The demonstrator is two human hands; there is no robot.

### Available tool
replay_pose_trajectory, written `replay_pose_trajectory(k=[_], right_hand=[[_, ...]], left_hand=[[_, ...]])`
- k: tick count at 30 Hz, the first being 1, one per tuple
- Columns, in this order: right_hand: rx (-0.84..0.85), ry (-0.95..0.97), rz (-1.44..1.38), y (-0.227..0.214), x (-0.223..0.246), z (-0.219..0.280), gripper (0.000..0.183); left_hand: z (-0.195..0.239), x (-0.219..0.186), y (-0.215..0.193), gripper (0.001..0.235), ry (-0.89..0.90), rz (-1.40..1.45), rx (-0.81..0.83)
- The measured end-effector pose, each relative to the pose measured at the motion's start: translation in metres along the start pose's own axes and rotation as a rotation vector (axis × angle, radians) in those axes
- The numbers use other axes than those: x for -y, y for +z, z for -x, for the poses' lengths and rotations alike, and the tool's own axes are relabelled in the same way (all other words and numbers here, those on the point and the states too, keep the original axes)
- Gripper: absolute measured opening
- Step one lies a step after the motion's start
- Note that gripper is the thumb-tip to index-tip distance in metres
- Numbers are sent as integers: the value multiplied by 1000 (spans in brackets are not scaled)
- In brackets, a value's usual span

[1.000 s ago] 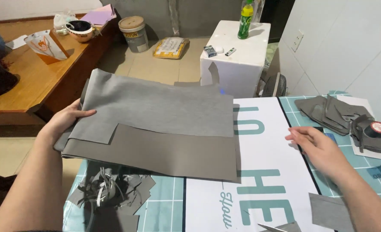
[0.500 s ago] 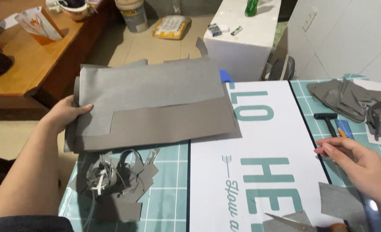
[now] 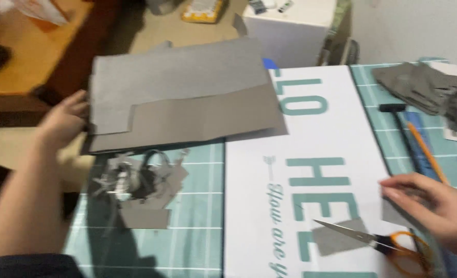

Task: Measuring, marking, and cutting grey material using a ruler, pencil, and scissors on a cutting table.

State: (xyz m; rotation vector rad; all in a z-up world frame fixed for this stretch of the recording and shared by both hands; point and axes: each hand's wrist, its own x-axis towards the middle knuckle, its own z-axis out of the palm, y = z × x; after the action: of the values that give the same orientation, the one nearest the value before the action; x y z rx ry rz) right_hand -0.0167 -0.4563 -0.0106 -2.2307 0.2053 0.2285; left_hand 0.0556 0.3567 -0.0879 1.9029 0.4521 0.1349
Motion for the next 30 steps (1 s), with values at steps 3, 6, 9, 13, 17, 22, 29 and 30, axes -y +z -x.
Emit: replay_pose_trajectory(k=[3, 6, 9, 13, 17, 22, 29, 30], right_hand=[[-16, -58, -18, 7, -37, -19, 26], [-26, -2, 204, 1, -51, -30, 32], [-31, -14, 214, 3, -50, -28, 32], [-27, -118, 117, 5, -48, -23, 28], [-4, -96, 180, 4, -46, -22, 29], [13, -109, 137, 3, -52, -17, 33], [26, 28, 43, 10, -8, 9, 29], [35, 36, 87, 10, -9, 9, 30]], left_hand=[[45, -50, 3, 100, -34, 40, -125], [84, -91, 13, 85, -113, 47, -154], [111, -126, 16, 75, -85, 35, -87], [159, -194, 38, 60, -105, -129, -115], [185, -216, 30, 60, -3, -79, -156], [264, -283, 102, 51, -98, -116, -202], [299, -235, 160, 50, -32, -468, -107], [307, -226, 166, 44, 27, -288, -216]])
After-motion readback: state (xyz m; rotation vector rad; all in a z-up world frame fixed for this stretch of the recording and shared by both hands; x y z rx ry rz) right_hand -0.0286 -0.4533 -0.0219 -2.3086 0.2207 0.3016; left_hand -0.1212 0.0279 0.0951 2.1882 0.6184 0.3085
